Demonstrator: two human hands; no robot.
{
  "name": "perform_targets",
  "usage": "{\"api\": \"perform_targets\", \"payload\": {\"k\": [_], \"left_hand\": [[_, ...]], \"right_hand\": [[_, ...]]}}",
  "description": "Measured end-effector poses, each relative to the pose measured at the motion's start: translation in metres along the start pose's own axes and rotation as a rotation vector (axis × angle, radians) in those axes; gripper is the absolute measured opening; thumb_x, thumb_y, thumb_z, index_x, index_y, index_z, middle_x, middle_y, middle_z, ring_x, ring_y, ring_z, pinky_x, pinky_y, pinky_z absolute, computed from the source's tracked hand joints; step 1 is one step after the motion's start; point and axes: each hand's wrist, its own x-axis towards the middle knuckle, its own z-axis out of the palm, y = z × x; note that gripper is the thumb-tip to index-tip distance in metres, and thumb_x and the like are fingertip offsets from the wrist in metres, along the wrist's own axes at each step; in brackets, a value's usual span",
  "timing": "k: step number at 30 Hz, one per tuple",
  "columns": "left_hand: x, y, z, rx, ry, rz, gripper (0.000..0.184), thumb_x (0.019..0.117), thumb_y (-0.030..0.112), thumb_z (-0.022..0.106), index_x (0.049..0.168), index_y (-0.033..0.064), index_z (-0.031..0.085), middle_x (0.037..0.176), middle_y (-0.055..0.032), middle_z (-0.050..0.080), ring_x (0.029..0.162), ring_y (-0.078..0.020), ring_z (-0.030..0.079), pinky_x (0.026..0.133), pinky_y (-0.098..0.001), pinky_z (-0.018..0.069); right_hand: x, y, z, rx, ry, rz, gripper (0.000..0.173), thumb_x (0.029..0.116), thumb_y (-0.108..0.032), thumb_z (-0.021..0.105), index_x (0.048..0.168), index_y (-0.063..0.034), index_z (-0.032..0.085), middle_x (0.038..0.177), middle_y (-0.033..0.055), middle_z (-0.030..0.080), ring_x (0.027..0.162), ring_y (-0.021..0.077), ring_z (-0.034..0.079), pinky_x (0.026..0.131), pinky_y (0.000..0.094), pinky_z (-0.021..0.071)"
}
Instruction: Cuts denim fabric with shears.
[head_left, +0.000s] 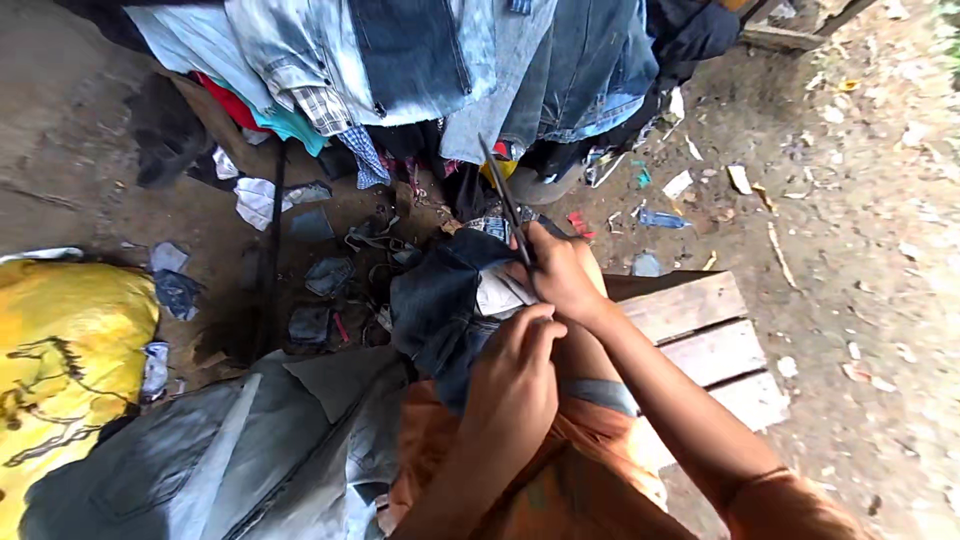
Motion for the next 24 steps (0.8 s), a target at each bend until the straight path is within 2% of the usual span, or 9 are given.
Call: {"api": "perform_targets", "payload": {"k": [4,6,9,11,15,18,20,22,24], "left_hand": [[0.034,-0.033,0.059,-0.339,-0.068,-0.409,0.029,0.0983,-0.006,0.042,0.116,-0.0152,0.062,0.121,-0.0274,0.066,0.113,-0.0306,0.066,0.098,-0.0415,0.0525],[0.053,-0.046,0.072,-0.682,0.101,-0.678,0.03,0.1047,0.0,0.038,0.122,-0.016,0.057,0.114,-0.0214,0.065,0.105,-0.018,0.064,0.095,-0.032,0.0521],[0.083,-0.034,0.086,-1.068,0.44,-0.852,0.021,0.1062,0.002,0.038,0.109,-0.0051,0.058,0.092,-0.0074,0.063,0.085,-0.0113,0.063,0.083,-0.0295,0.0543],[0.092,-0.038,0.094,-1.28,0.511,-0.873,0.024,0.1093,0.006,0.034,0.109,0.0044,0.057,0.086,-0.0022,0.061,0.079,-0.0102,0.061,0.077,-0.0285,0.0542],[0.101,-0.034,0.082,-1.504,0.407,-0.851,0.042,0.1088,0.011,0.024,0.087,0.0141,0.06,0.066,0.0023,0.063,0.055,-0.0068,0.059,0.055,-0.0237,0.0531],[0.106,-0.029,0.072,-1.572,0.373,-0.771,0.041,0.1104,0.021,0.02,0.098,0.0151,0.059,0.08,0.0014,0.065,0.071,-0.0088,0.063,0.066,-0.0282,0.0547],[0.104,-0.022,0.074,-1.626,0.413,-0.686,0.039,0.1091,0.022,0.027,0.102,0.0167,0.065,0.089,0.0006,0.071,0.085,-0.0101,0.068,0.076,-0.0318,0.0575],[0.102,-0.004,0.072,-1.514,0.451,-0.616,0.03,0.11,0.009,0.03,0.117,0.0045,0.058,0.1,-0.0072,0.064,0.094,-0.0137,0.061,0.085,-0.0334,0.0523],[0.103,0.014,0.072,-1.409,0.509,-0.618,0.027,0.1104,0.006,0.027,0.121,0.0001,0.051,0.099,-0.0051,0.06,0.091,-0.0058,0.058,0.083,-0.0232,0.0501]], "right_hand": [[0.0,0.004,-0.029,0.161,0.035,0.022,0.023,0.0869,-0.003,0.068,0.107,-0.0012,0.058,0.073,0.0064,0.056,0.06,0.0141,0.053,0.055,0.0339,0.0455],[-0.005,0.007,-0.039,0.248,0.033,-0.02,0.024,0.0852,-0.004,0.067,0.106,-0.0027,0.056,0.072,0.0028,0.055,0.058,0.0085,0.053,0.053,0.0272,0.0455],[-0.018,0.008,-0.048,0.332,0.018,-0.091,0.021,0.084,-0.005,0.066,0.102,-0.005,0.057,0.071,-0.0013,0.055,0.058,0.0028,0.052,0.053,0.0205,0.044],[-0.026,0.006,-0.055,0.362,0.027,-0.148,0.018,0.0836,-0.008,0.065,0.1,-0.0073,0.058,0.071,-0.0046,0.054,0.058,-0.0005,0.05,0.053,0.0171,0.0425],[-0.041,0.004,-0.071,0.415,0.029,-0.207,0.015,0.0859,-0.011,0.065,0.099,-0.0081,0.057,0.073,-0.0064,0.055,0.062,-0.0035,0.052,0.057,0.014,0.0442],[-0.053,0.002,-0.076,0.38,0.048,-0.18,0.016,0.0859,-0.009,0.064,0.1,-0.0049,0.059,0.076,-0.0054,0.056,0.065,-0.0055,0.051,0.058,0.0107,0.0428],[-0.057,0.004,-0.078,0.345,0.091,-0.182,0.018,0.0839,-0.009,0.064,0.101,-0.0038,0.059,0.077,-0.005,0.056,0.068,-0.0054,0.051,0.062,0.0112,0.0427],[-0.06,0.005,-0.08,0.344,0.124,-0.18,0.019,0.0832,-0.009,0.064,0.101,-0.0048,0.06,0.078,-0.0059,0.056,0.068,-0.0057,0.051,0.062,0.011,0.0424],[-0.059,0.002,-0.08,0.369,0.158,-0.189,0.017,0.0837,-0.012,0.064,0.1,-0.0074,0.06,0.076,-0.0071,0.056,0.067,-0.0052,0.051,0.061,0.0121,0.0422]]}}
